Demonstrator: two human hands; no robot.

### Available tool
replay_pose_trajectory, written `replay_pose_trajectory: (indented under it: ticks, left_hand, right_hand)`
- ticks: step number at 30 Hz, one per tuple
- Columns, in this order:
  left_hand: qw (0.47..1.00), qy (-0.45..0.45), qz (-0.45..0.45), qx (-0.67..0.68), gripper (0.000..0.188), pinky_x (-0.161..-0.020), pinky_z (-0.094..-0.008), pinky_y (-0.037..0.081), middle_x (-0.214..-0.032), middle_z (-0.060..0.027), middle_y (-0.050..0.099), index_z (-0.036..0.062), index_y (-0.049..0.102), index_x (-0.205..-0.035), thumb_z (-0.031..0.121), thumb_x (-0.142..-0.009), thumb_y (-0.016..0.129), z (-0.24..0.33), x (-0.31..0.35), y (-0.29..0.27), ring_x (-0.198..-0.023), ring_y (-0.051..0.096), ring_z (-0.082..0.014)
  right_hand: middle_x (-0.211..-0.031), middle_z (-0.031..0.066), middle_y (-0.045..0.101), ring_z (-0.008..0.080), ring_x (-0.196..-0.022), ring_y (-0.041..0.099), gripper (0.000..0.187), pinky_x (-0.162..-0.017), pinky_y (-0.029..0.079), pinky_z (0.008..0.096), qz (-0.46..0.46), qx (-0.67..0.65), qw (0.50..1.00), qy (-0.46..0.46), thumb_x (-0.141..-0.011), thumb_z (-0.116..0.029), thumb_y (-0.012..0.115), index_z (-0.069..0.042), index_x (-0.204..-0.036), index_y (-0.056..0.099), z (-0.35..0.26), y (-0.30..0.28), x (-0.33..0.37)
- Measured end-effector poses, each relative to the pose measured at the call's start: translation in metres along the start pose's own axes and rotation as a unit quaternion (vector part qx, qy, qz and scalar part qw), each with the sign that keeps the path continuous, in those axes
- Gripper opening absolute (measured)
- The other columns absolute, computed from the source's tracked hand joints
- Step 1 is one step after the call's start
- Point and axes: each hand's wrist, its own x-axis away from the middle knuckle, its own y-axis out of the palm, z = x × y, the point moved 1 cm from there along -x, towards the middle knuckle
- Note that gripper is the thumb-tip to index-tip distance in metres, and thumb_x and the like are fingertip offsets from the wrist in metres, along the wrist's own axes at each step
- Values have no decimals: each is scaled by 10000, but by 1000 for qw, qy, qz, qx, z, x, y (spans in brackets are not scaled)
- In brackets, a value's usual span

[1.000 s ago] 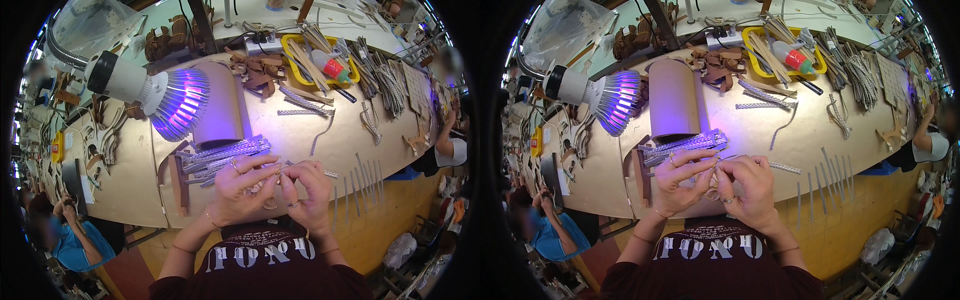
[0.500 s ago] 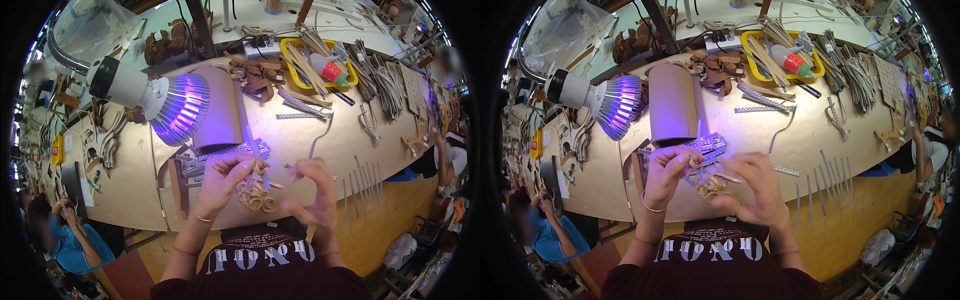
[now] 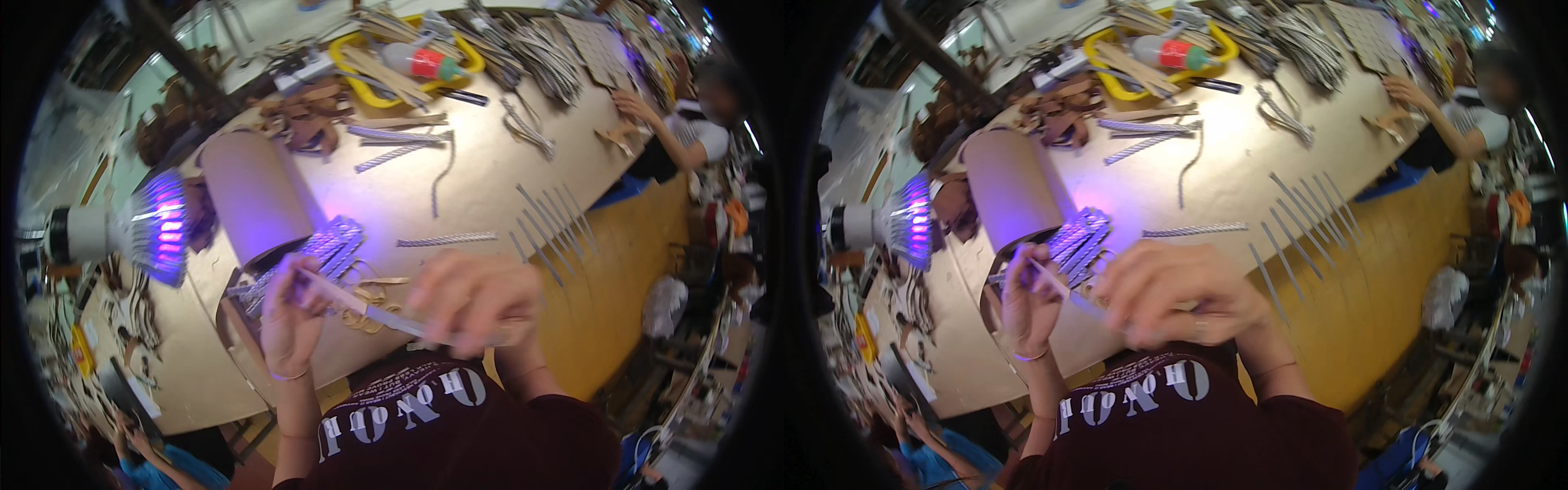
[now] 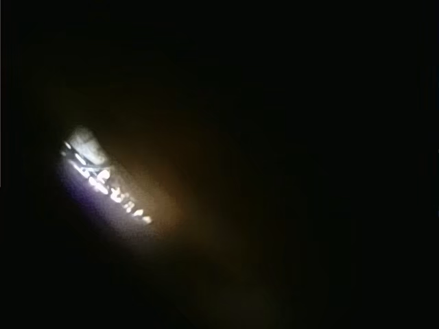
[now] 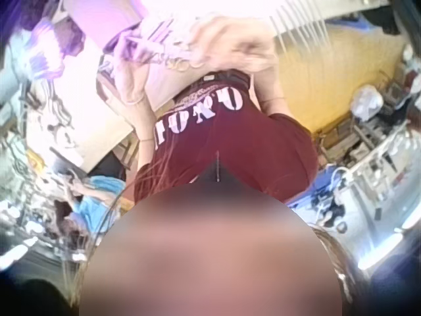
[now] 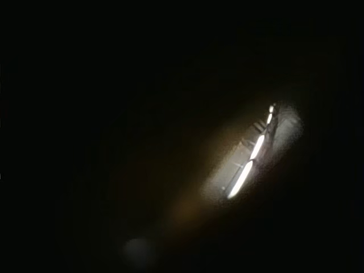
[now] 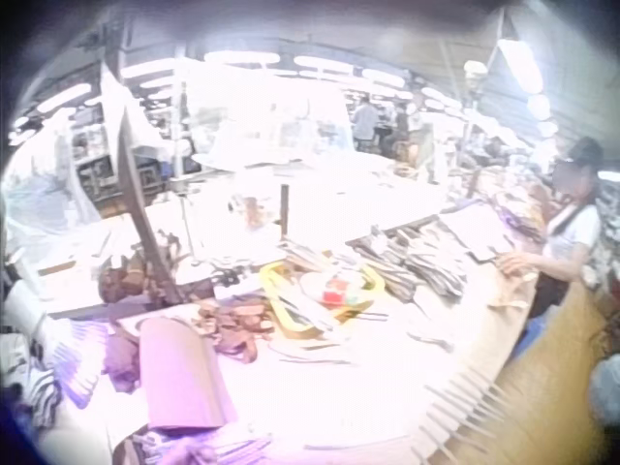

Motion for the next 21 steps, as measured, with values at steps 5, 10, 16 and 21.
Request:
replay_pose_trajectory:
  ticks: [5,10,16,21]
  left_hand:
    - [999,31,4,41,181,-570,-225,319,-945,-22,563,86,580,-1057,242,-1037,491,6,-1,-24,-617,377,-68]
    - [992,71,38,-96,174,-606,-224,361,-953,-42,574,65,566,-1000,220,-1034,495,-4,0,-29,-669,452,-89]
    - [926,88,-13,-366,227,-611,-227,378,-879,-60,630,34,611,-915,199,-1024,500,-39,11,-17,-678,501,-91]
    - [816,112,-89,-560,87,-644,-279,426,-833,-55,657,25,628,-882,81,-938,590,-58,20,-13,-698,553,-135]
  right_hand:
    - [-933,92,700,278,-834,690,128,-899,484,433,31,-151,977,-148,-988,-185,561,-118,-1001,669,-85,-63,43]
    - [-854,42,653,150,-717,603,182,-697,488,296,251,177,946,101,-974,-60,542,-40,-1128,638,-93,-82,102]
    - [-674,55,612,123,-600,562,393,-600,465,274,347,382,715,472,-909,-38,627,-21,-1298,575,6,-79,153]
    - [-622,121,618,207,-616,630,433,-591,468,328,333,489,661,462,-863,-60,690,-15,-1244,491,21,-88,157]
